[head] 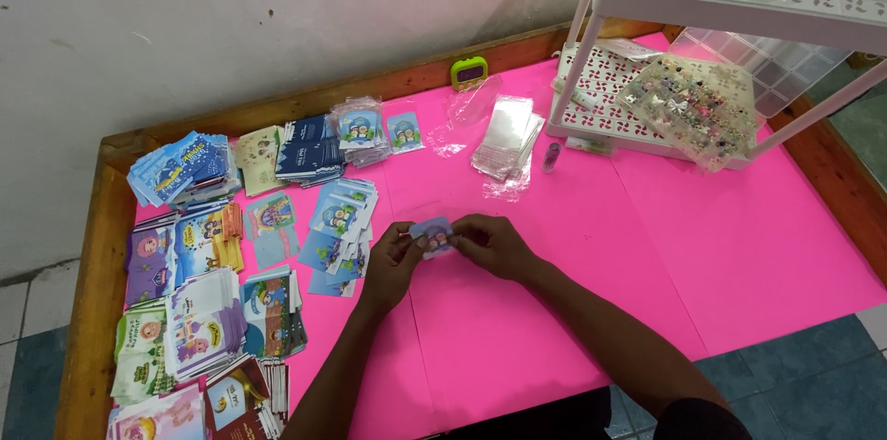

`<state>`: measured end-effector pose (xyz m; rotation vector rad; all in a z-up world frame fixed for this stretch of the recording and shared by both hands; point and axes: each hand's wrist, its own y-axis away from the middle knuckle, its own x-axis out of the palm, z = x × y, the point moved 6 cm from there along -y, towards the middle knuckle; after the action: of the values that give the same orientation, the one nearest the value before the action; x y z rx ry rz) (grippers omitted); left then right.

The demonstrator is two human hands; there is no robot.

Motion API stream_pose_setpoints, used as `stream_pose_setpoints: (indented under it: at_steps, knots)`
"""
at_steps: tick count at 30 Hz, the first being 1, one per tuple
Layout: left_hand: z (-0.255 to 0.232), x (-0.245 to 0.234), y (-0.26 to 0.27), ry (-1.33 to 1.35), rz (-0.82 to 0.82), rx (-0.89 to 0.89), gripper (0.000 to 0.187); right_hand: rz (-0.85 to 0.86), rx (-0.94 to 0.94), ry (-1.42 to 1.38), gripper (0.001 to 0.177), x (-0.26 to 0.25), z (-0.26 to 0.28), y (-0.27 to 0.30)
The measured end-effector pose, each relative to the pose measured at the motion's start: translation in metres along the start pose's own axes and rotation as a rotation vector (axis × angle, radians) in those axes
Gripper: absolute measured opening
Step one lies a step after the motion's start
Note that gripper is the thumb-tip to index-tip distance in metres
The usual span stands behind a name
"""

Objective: Packaging small illustrated cards into clear plastic sleeves on a pink workspace.

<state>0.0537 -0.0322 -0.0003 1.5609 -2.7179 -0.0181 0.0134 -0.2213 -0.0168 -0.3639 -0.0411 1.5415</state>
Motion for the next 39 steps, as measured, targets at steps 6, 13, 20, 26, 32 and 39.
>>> stream_pose_setpoints:
  at_steps: [6, 13, 20, 26, 32, 39]
  knots:
    - [-0.009, 0.005, 0.0, 0.018, -0.003, 0.041, 0.045, -0.207, 0.124, -0.164, 0.037, -0.012, 0.008, -0.002]
    - [-0.005, 0.001, 0.004, -0.175, 0.015, -0.016, 0.03, -0.312, 0.136, 0.04, 0.018, -0.019, -0.001, -0.014]
    - [-0.011, 0.004, 0.006, -0.249, -0.025, 0.062, 0.024, -0.383, -0.027, 0.309, 0.028, -0.024, -0.002, -0.074]
    - [-0.029, 0.007, 0.008, -0.29, -0.014, 0.145, 0.022, -0.322, -0.05, 0.591, 0.033, -0.005, -0.017, -0.138]
    - [-0.034, 0.006, 0.009, -0.31, -0.009, 0.19, 0.021, -0.149, 0.105, 0.819, 0.033, 0.004, -0.022, -0.166]
    - [-0.018, 0.001, 0.006, -0.289, 0.016, 0.237, 0.019, -0.144, -0.184, 1.039, 0.05, 0.026, -0.037, -0.121]
